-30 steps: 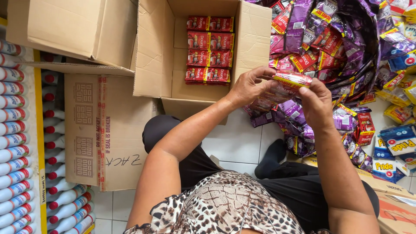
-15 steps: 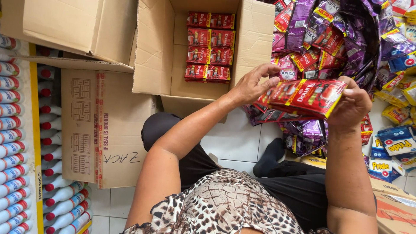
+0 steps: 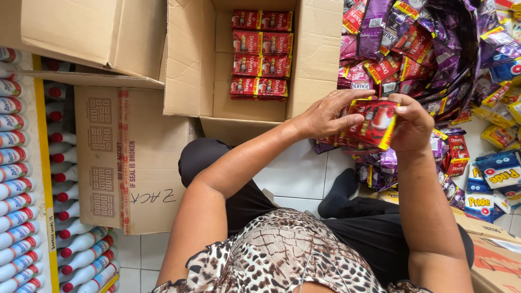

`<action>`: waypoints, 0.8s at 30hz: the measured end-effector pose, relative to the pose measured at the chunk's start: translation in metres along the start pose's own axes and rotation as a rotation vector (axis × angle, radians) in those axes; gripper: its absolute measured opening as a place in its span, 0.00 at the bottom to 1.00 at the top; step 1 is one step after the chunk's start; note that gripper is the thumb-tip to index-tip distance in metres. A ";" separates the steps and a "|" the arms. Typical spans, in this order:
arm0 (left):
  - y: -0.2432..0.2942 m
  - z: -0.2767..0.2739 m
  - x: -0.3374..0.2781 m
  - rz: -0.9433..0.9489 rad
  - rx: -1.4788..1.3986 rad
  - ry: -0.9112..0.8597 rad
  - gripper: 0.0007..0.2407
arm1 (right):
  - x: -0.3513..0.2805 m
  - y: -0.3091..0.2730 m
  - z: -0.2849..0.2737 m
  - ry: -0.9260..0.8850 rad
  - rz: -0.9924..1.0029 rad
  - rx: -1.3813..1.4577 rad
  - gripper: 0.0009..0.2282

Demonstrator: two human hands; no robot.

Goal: The person organizes and packs detergent sachets from a floor pile into cardboard boxes.

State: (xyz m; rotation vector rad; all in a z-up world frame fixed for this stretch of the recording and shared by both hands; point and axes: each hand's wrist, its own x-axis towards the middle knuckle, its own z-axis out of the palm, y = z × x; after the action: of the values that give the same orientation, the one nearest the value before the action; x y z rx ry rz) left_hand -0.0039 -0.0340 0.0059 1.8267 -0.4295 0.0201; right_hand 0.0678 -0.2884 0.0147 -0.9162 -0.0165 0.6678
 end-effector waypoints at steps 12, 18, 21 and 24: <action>-0.031 0.015 -0.009 -0.199 0.063 0.461 0.23 | 0.005 -0.017 0.039 -0.031 -0.141 0.062 0.05; -0.032 0.023 -0.014 -0.202 -0.117 0.231 0.16 | 0.005 -0.024 0.028 -0.035 -0.228 0.092 0.04; -0.045 0.027 -0.013 -0.123 -0.022 0.181 0.15 | 0.006 -0.026 0.024 0.029 -0.253 0.098 0.04; -0.060 0.034 -0.014 -0.086 -0.050 0.078 0.14 | 0.008 -0.031 0.020 0.059 -0.263 0.086 0.04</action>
State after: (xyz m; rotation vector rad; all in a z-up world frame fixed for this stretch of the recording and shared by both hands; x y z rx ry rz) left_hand -0.0061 -0.0479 -0.0627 1.7872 -0.2939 0.0217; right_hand 0.0849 -0.2827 0.0475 -0.8326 -0.0540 0.3937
